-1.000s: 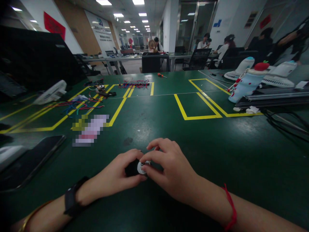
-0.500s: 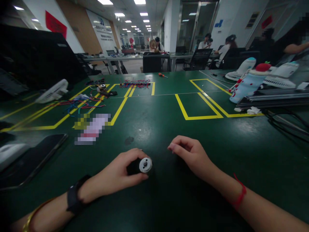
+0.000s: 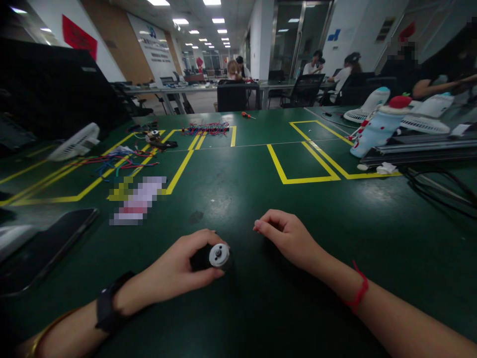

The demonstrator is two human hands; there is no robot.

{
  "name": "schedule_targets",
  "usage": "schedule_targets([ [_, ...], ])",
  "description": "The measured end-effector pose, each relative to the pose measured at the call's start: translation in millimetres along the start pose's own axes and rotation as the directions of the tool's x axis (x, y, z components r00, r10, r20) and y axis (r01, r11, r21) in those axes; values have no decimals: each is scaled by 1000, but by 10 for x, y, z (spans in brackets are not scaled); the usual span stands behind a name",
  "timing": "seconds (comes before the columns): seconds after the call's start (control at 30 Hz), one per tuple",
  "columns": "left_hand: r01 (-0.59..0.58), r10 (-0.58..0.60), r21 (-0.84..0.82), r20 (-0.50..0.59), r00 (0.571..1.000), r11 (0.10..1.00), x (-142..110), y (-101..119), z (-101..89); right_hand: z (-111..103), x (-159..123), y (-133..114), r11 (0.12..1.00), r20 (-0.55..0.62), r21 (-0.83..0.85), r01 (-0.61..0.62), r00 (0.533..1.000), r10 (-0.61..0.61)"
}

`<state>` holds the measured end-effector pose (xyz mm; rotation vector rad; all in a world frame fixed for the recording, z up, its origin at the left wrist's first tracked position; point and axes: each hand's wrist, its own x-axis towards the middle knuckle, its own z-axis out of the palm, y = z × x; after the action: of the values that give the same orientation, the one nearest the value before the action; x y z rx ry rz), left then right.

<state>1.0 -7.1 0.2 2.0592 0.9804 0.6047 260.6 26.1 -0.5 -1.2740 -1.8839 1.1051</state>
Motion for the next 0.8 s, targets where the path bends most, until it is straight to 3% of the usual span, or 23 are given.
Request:
schedule_targets([
  [0.13,-5,5,9,1,1000,1000,-1,5,4,70,-17,-54,974,59,-182,137,990,-129],
  [0.37,12,-11,60,-12,1000,998,-2,-5,33,332,-130,-352,883,39,-223,413,909,-416],
  [0.5,10,-9,76,-13,1000,997,10,2,37,402,-162,-423,868,53,-263,421,905,-422],
  [0.63,19,-18,76,-14,1000,997,9,13,37,417,-139,-418,901,50,-162,402,915,-400],
  [0.8,9,-8,48,-20,1000,999,9,16,26,253,-99,-401,931,-72,-103,350,931,-358],
])
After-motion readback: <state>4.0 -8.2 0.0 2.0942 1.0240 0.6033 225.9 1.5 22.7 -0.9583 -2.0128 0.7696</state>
